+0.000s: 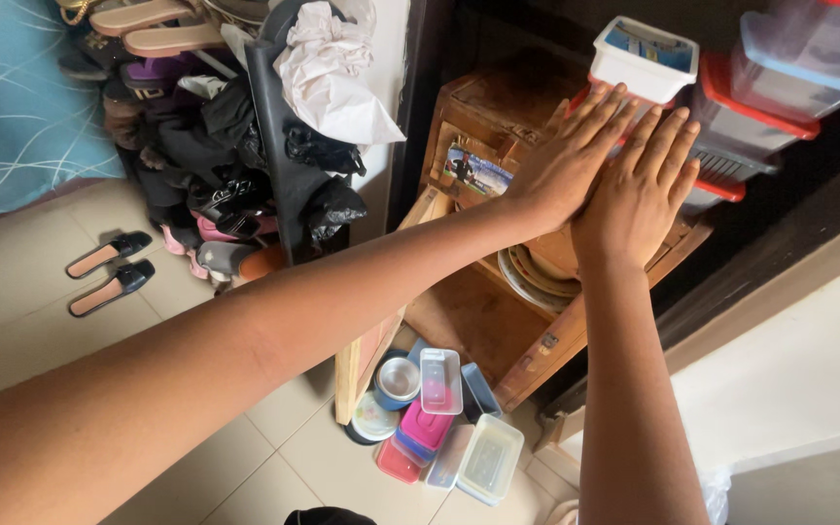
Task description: The person organizes food containers by picking them up from the floor and stacking them on top of a wooden cabinet.
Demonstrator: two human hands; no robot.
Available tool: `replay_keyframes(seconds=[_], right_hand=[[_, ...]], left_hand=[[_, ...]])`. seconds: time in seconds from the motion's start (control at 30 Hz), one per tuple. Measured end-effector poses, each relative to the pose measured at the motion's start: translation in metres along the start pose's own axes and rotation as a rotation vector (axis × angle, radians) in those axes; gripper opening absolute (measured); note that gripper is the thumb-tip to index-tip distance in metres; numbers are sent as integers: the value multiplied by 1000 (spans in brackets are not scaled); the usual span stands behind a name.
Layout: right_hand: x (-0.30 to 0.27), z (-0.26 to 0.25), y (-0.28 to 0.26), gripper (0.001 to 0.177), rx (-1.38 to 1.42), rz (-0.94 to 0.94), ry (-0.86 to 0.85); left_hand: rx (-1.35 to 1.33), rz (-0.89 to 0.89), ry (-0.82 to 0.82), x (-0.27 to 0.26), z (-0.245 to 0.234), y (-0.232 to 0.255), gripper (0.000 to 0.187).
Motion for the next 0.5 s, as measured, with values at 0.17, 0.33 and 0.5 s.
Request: replay_keyframes(seconds=[0.17,0.33,0.5], right_hand=[[-31,-16,-9,86,114,21,-6],[-58,-14,-11,97,142,79,-105],[-82,-3,-13,95,17,16,-57]], left_hand=[[-90,28,-14,-33,-14,9,63],[-169,-8,-171,-58,-14,18,71],[-136,44,-128,-83,-1,22,63]])
Point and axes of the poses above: each hand's wrist, its own x-axis towards the middle knuckle, its own z-axis out of the palm, y = z × x, the point moved 6 cm from there along x, towards the middle knuckle, and after that the axes turned 14 degrees about -z, right-handed, at the moved point
